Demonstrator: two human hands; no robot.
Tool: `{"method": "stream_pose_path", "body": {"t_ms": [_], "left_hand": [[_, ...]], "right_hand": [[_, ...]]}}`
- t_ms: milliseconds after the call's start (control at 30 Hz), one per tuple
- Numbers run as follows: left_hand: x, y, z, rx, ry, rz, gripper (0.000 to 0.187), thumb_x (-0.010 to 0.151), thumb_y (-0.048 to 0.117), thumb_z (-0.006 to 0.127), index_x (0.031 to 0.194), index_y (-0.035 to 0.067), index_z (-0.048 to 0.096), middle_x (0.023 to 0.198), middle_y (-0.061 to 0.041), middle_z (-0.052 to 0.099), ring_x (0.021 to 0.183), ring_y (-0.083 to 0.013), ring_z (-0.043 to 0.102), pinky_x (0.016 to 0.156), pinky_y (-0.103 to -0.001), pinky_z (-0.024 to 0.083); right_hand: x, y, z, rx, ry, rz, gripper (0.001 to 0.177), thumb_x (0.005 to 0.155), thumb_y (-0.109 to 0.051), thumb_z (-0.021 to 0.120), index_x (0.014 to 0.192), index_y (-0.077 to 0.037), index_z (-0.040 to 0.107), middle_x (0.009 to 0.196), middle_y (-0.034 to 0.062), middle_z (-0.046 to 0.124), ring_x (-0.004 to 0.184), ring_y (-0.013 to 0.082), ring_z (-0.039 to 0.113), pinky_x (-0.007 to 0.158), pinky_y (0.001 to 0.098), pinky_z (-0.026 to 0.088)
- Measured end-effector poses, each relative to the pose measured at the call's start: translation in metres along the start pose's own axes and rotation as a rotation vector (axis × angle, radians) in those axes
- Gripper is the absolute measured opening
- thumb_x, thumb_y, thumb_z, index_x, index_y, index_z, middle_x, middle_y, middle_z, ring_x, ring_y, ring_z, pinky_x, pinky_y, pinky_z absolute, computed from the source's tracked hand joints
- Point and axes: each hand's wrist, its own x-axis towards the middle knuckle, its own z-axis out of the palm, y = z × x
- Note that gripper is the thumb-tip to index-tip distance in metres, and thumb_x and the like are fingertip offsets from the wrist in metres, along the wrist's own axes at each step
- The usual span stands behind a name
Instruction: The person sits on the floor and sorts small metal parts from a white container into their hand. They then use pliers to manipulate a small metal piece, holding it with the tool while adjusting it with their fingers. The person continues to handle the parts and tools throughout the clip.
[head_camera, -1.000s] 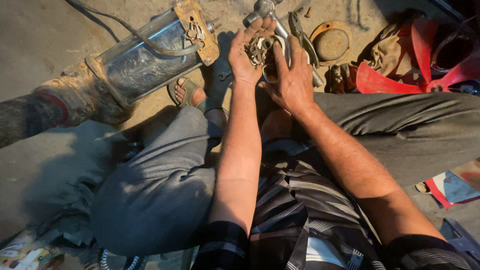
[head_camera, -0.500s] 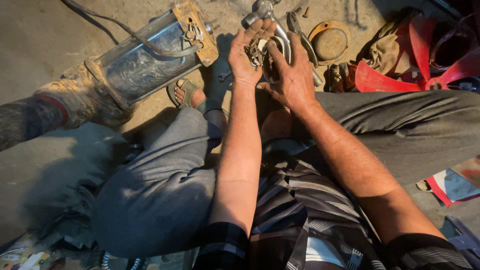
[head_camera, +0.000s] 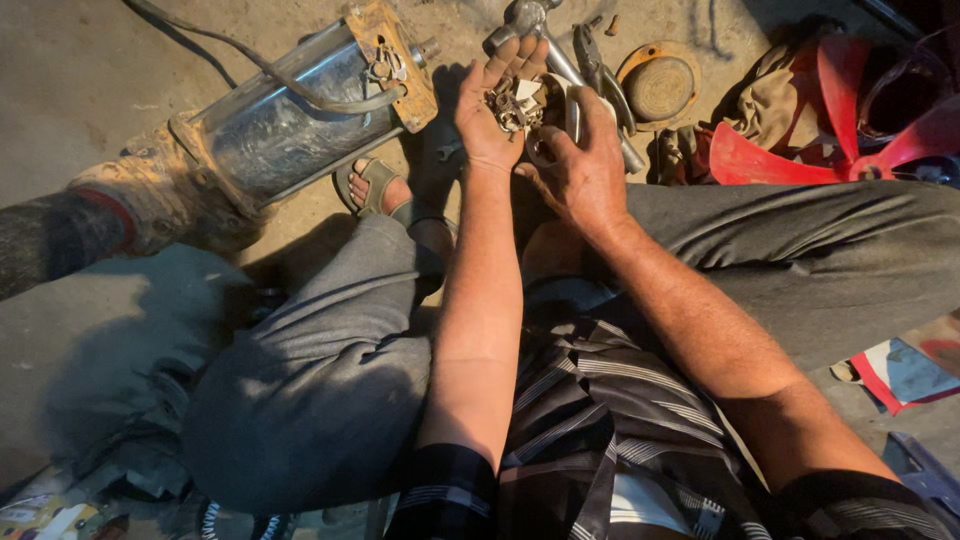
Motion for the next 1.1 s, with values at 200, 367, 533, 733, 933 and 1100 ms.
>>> {"method": "stream_pose_path", "body": {"t_ms": [200, 367, 533, 733, 933, 1100], "left_hand": [[0.001, -0.001, -0.005, 0.060, -0.014, 0.003, 0.056, 0.113, 0.038, 0.042, 0.139, -0.008, 0.062, 0.142, -0.024, 0.063, 0.140, -0.0420, 0.054, 0.120, -0.049, 0.040], [0.002, -0.002, -0.005, 0.032, -0.043, -0.007, 0.055, 0.114, 0.036, 0.040, 0.139, -0.008, 0.062, 0.143, -0.024, 0.063, 0.141, -0.0419, 0.054, 0.122, -0.050, 0.040], [0.002, -0.002, -0.006, 0.018, -0.069, -0.001, 0.055, 0.115, 0.037, 0.040, 0.139, -0.008, 0.062, 0.144, -0.024, 0.062, 0.142, -0.0415, 0.053, 0.123, -0.050, 0.039], [0.001, -0.006, -0.006, 0.014, -0.068, -0.013, 0.056, 0.116, 0.037, 0.038, 0.140, -0.009, 0.061, 0.145, -0.026, 0.062, 0.144, -0.0422, 0.050, 0.124, -0.050, 0.038], [0.002, -0.009, -0.007, -0.024, -0.099, -0.009, 0.054, 0.117, 0.035, 0.038, 0.140, -0.009, 0.061, 0.145, -0.024, 0.061, 0.145, -0.0429, 0.049, 0.124, -0.050, 0.038], [0.003, -0.009, -0.010, -0.009, -0.109, 0.026, 0.054, 0.117, 0.035, 0.039, 0.142, -0.008, 0.061, 0.148, -0.024, 0.060, 0.147, -0.0417, 0.047, 0.125, -0.051, 0.037]], "right_hand": [[0.005, -0.004, 0.003, -0.068, -0.046, 0.046, 0.081, 0.085, -0.042, 0.090, 0.149, -0.004, 0.060, 0.155, 0.0352, 0.033, 0.138, 0.0556, 0.038, 0.109, 0.0606, 0.037], [0.004, 0.004, 0.004, -0.069, -0.043, 0.025, 0.062, 0.084, -0.051, 0.089, 0.126, -0.013, 0.066, 0.158, 0.0316, 0.034, 0.142, 0.0519, 0.039, 0.113, 0.0575, 0.038], [0.006, 0.003, -0.002, 0.012, -0.022, 0.048, 0.065, 0.087, -0.059, 0.088, 0.125, -0.011, 0.066, 0.158, 0.0293, 0.035, 0.144, 0.0488, 0.041, 0.118, 0.0551, 0.040], [0.018, 0.000, -0.005, -0.010, -0.055, 0.094, 0.079, 0.087, -0.055, 0.085, 0.144, -0.005, 0.065, 0.156, 0.0350, 0.033, 0.138, 0.0511, 0.039, 0.107, 0.0581, 0.038], [0.012, 0.005, 0.001, -0.007, 0.009, 0.049, 0.051, 0.092, -0.052, 0.086, 0.119, -0.009, 0.080, 0.158, 0.0299, 0.037, 0.144, 0.0484, 0.039, 0.116, 0.0556, 0.039], [0.007, 0.007, 0.002, 0.029, -0.009, 0.027, 0.050, 0.090, -0.051, 0.087, 0.109, -0.005, 0.081, 0.156, 0.0310, 0.037, 0.142, 0.0489, 0.041, 0.116, 0.0552, 0.039]]}}
